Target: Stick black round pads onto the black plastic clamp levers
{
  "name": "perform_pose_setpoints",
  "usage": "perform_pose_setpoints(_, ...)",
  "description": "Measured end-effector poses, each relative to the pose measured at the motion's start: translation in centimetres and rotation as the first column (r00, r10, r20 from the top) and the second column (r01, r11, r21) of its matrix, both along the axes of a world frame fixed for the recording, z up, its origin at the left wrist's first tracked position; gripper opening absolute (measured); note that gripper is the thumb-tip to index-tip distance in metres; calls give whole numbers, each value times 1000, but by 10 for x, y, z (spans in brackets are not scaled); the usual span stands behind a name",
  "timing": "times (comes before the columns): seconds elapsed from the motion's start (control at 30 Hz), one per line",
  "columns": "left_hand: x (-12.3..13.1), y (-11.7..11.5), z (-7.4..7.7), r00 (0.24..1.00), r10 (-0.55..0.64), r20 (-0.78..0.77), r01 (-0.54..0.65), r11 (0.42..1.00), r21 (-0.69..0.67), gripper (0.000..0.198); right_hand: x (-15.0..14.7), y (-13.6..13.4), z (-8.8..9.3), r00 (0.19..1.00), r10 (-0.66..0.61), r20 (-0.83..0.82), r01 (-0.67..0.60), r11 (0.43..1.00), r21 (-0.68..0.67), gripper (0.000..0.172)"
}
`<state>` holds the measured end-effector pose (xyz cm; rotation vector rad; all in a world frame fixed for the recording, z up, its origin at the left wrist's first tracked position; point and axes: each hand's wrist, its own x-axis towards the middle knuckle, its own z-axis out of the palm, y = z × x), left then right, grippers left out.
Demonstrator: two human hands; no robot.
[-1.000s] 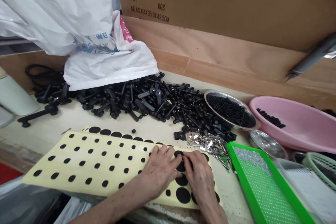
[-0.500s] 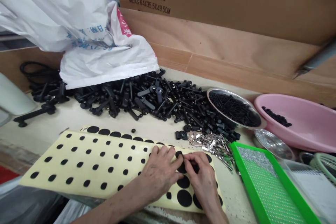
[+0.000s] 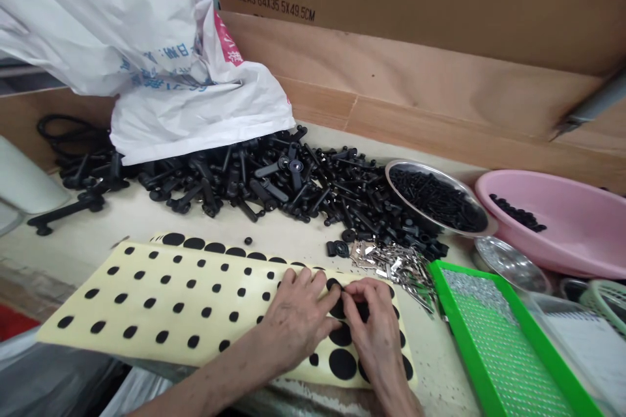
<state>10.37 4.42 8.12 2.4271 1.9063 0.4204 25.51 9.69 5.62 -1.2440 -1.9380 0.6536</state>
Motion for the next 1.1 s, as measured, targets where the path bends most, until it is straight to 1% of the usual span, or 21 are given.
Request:
perform_pose_setpoints(0.1,0,-3,0,999,-8,34,8,1000,-5,31,2,1,3,998,55,24,-55,998,-15,9)
perform_pose_setpoints(0.2,-2,-8,3,990,18,140,-14,1000,-27,24,4,2,7,993,105,45,-102,993,-67,7)
perform_pose_setpoints(0.3,-6,-8,8,973,62,223,-50,997,-57,20,6,4,12,983,186,-7,-185,973,-139,8)
perform_pose_setpoints(0.37,-9,-4,13,966,66,251,-49,996,-74,12,8,6,16,971,230,-57,-237,954,-181,11)
perform_pose_setpoints(0.4,-11,-1,15,960,72,272,-50,995,-86,12,8,7,18,968,235,-85,-248,949,-196,12)
perform_pose_setpoints(0.43,-12,2,16,948,87,307,-58,993,-104,15,8,8,18,967,225,-118,-246,946,-210,13)
perform_pose_setpoints(0.5,-14,8,19,894,149,423,-91,984,-154,20,8,8,18,966,166,-198,-212,947,-241,13)
perform_pose_setpoints(0.53,-15,11,20,849,188,494,-107,976,-188,19,8,7,17,962,115,-247,-181,947,-263,14)
perform_pose_setpoints(0.57,-16,13,21,796,226,562,-117,967,-224,18,7,7,16,953,54,-297,-144,945,-293,19)
perform_pose_setpoints(0.63,-17,16,21,689,282,667,-118,953,-281,17,7,6,15,927,-65,-370,-74,934,-350,33)
perform_pose_setpoints(0.67,-18,17,21,647,300,701,-117,947,-298,17,6,5,15,918,-99,-383,-49,932,-359,37)
perform_pose_setpoints(0.7,-20,17,21,618,310,723,-114,945,-308,17,6,5,16,921,-108,-374,-31,937,-348,37)
perform_pose_setpoints(0.77,-22,17,22,599,308,739,-99,945,-313,15,6,6,21,952,-52,-300,-30,964,-263,28)
perform_pose_setpoints(0.8,-22,17,23,602,303,739,-89,945,-316,14,6,7,24,969,-8,-248,-44,979,-201,22)
perform_pose_setpoints(0.87,-23,16,24,620,290,729,-69,946,-317,13,4,9,28,988,67,-140,-78,994,-73,18)
perform_pose_setpoints(0.93,-22,15,25,636,282,719,-74,949,-307,11,1,9,30,992,118,-49,-115,991,68,17)
perform_pose_setpoints(0.97,-21,15,25,634,281,720,-80,950,-301,11,0,9,30,991,130,-13,-127,980,152,15)
perform_pose_setpoints(1.0,-20,14,25,616,283,735,-77,950,-302,12,-2,8,29,991,131,12,-130,962,241,12)
perform_pose_setpoints(1.03,-21,14,24,576,294,763,-66,947,-315,16,-3,6,27,992,127,18,-125,936,330,9)
perform_pose_setpoints(1.07,-23,14,23,516,314,797,-53,941,-335,21,-3,5,24,995,103,3,-95,906,412,6)
perform_pose_setpoints(1.1,-26,13,23,451,338,826,-50,934,-354,29,-3,3,21,997,73,-40,-46,885,463,4)
